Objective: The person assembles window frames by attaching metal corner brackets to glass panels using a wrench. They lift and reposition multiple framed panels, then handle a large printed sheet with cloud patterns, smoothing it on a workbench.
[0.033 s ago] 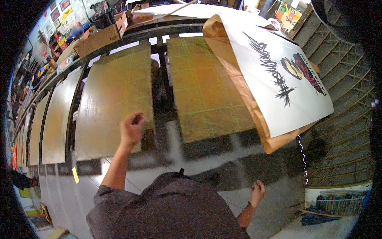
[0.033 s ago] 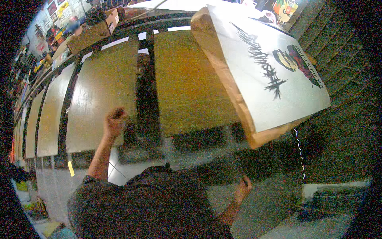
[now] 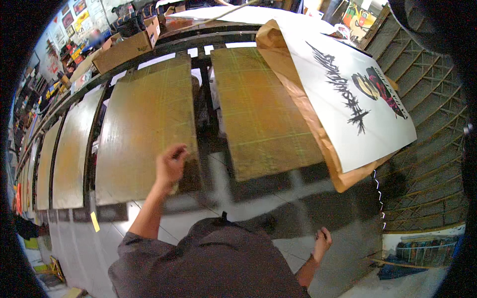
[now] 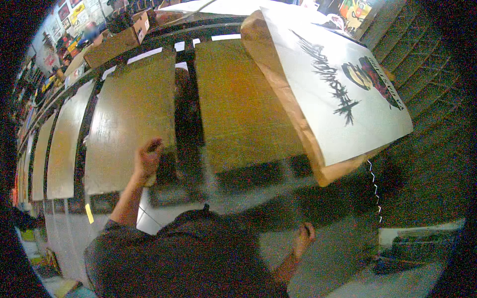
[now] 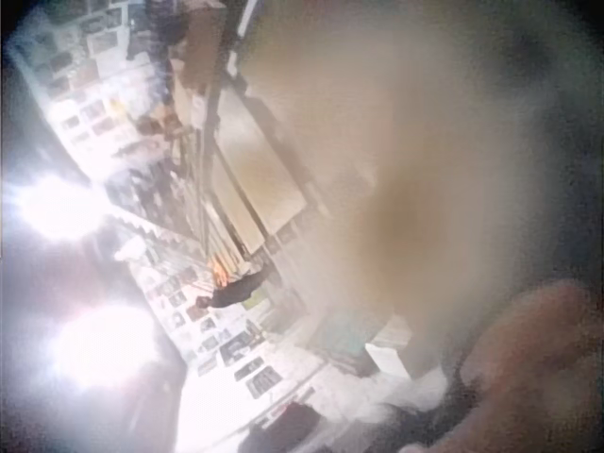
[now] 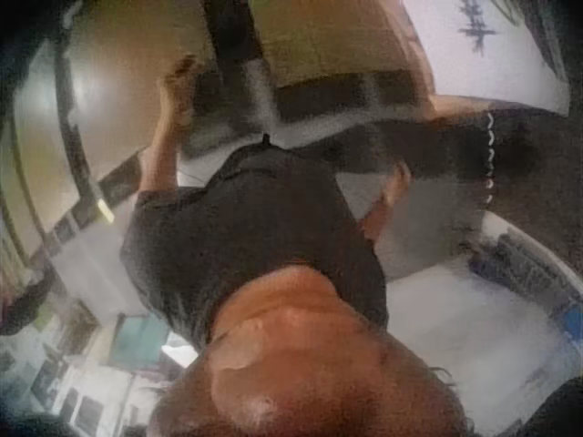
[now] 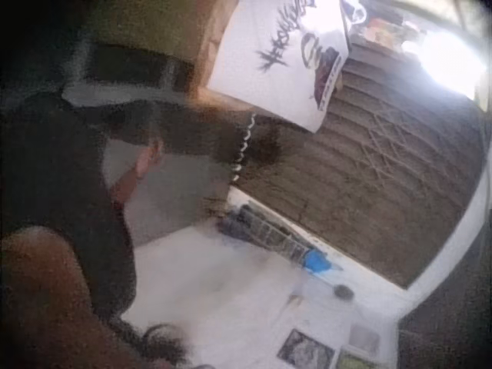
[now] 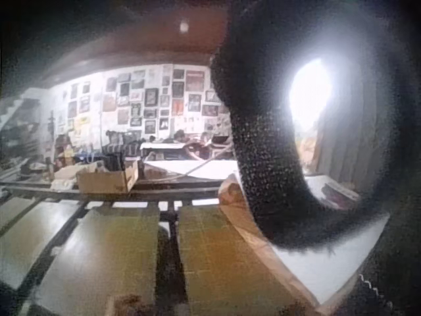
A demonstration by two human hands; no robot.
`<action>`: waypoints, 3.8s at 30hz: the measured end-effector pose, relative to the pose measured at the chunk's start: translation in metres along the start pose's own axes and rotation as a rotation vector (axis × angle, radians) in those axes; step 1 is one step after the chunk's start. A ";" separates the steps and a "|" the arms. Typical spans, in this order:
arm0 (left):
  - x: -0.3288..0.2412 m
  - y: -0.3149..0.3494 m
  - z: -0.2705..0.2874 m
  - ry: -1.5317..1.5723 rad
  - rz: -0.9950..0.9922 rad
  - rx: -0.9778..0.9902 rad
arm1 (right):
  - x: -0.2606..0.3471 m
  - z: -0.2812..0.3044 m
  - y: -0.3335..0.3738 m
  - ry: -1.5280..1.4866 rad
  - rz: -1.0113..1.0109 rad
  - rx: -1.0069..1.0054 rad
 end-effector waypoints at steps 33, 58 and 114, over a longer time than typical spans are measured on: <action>0.295 0.089 0.547 -0.904 -0.109 0.327 | -0.048 -0.026 0.803 -0.273 -0.287 -0.237; 0.474 0.126 1.058 -0.464 -0.542 0.116 | 0.072 -0.324 1.247 -0.253 -0.351 -0.026; 0.918 0.019 1.662 -0.342 -0.005 0.428 | 0.286 -0.736 1.809 -0.171 -0.242 0.126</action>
Point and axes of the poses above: each hand's wrist, its own y-axis away from the middle knuckle, its own z-axis out of the back of the hand, x = y × z, the point moved 9 cm from there along -y, towards the middle knuckle, and after that the axes turned 1 degree about x, right-handed, at the moved point
